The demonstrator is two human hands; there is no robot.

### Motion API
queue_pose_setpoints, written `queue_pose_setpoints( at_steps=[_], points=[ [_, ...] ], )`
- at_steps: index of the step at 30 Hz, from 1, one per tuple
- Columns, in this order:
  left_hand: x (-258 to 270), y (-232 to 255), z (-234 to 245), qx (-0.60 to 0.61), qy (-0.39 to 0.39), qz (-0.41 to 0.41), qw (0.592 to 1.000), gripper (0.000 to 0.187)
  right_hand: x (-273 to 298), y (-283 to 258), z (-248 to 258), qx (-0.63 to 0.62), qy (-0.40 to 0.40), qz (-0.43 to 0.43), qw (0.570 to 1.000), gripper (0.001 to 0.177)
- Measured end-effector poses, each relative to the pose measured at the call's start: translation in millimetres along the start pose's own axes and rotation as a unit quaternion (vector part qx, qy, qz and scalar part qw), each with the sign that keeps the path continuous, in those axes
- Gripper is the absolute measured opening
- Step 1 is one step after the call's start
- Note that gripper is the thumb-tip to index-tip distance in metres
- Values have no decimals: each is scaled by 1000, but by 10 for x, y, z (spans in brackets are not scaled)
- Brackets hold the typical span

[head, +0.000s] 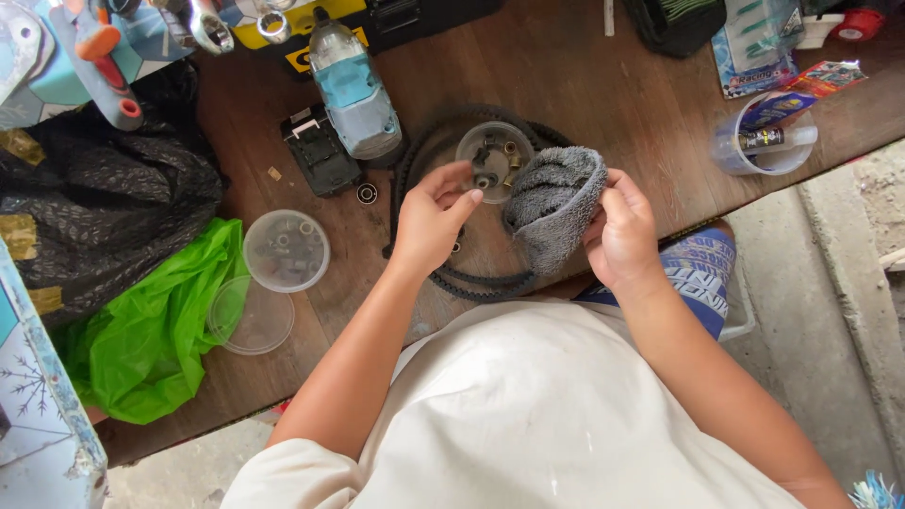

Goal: Cleaning and inspecting scooter clutch and engine components with a cloth.

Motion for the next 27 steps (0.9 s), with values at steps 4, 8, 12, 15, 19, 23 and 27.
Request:
queue_pose_setpoints(
  at_steps=[4, 8, 12, 15, 19, 23, 27],
  points=[
    [112, 261, 101, -182, 71, -32, 980, 47, 19, 32, 118, -5, -19, -1, 1000, 24],
    [301, 211, 313, -445, 72, -49, 891, 22, 115, -78, -48, -16, 7, -14, 1000, 24],
    [443, 90, 296, -495, 60, -106, 860, 19, 134, -108, 27, -3, -19, -18, 1000, 24],
    [494, 130, 220, -510, 30, -150, 847, 33, 134, -55, 91, -9, -18, -30, 999, 25],
    [437, 31, 257, -563, 32, -144, 813, 42, 147, 0, 84, 3, -33, -26, 999, 20],
    [387, -55, 300, -583, 13, -153, 798, 43, 174, 72, 96, 27, -32, -40, 998, 18],
    [288, -53, 223, -562, 27, -153, 812, 41, 172, 138, 149, 30, -49, -50, 997, 18]
  ],
)
Point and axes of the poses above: each hand's wrist, its own x-axis away from the middle knuckle, its own z-axis out of the back of the hand, y = z × x, the point moved 2 cm from there along -x, towards the middle knuckle, and after that the axes turned 12 degrees about -x, right-handed, at the moved point
